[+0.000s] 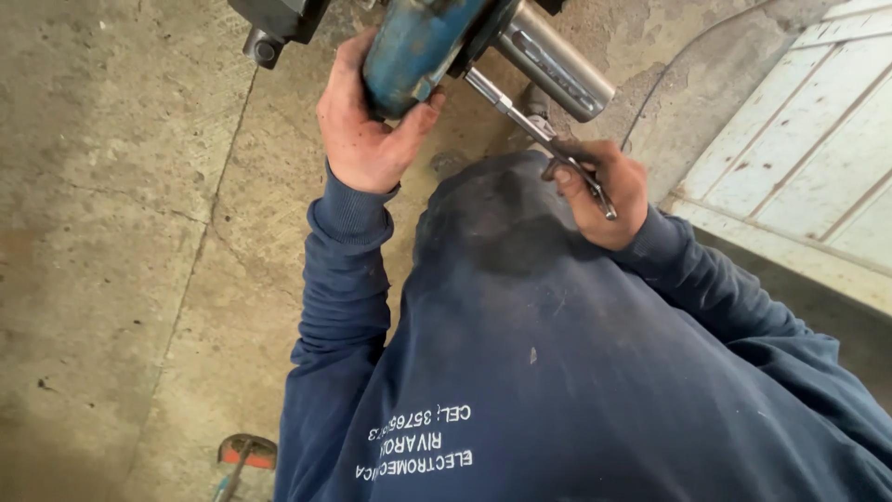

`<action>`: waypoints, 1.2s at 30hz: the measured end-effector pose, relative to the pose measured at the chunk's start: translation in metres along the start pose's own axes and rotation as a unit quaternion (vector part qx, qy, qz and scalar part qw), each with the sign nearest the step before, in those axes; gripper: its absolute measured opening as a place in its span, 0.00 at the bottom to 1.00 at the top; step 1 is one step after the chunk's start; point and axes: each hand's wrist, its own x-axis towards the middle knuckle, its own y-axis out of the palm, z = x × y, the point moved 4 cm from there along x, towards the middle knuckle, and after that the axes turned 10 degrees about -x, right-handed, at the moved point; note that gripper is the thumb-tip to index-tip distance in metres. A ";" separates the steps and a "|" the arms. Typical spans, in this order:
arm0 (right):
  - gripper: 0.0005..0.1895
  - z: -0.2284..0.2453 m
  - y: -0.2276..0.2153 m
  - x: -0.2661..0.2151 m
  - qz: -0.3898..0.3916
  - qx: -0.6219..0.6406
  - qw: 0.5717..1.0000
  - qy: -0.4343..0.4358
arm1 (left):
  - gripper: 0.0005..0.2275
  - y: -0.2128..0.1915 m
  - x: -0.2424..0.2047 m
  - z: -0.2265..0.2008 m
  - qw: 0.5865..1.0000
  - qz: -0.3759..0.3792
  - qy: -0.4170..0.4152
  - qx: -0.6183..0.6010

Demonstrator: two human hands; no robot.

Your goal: The person aligns a blue circular metal component onto a vertical shaft of a motor assembly. They use a T-handle Allen wrench to tighten bolts securing the component to the shaft. The person then removes the component and holds it up for inspection.

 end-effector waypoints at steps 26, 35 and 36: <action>0.16 -0.003 -0.019 0.011 -0.037 0.394 0.905 0.156 | 0.25 0.006 0.062 -0.062 0.989 0.140 0.035 0.005; 0.14 0.017 -0.040 0.027 0.069 -0.007 0.997 0.033 | 0.30 0.007 0.049 -0.058 0.984 0.100 0.001 0.150; 0.12 0.021 -0.040 0.029 0.070 -0.041 0.997 -0.001 | 0.30 0.007 0.047 -0.059 0.983 0.092 0.012 0.156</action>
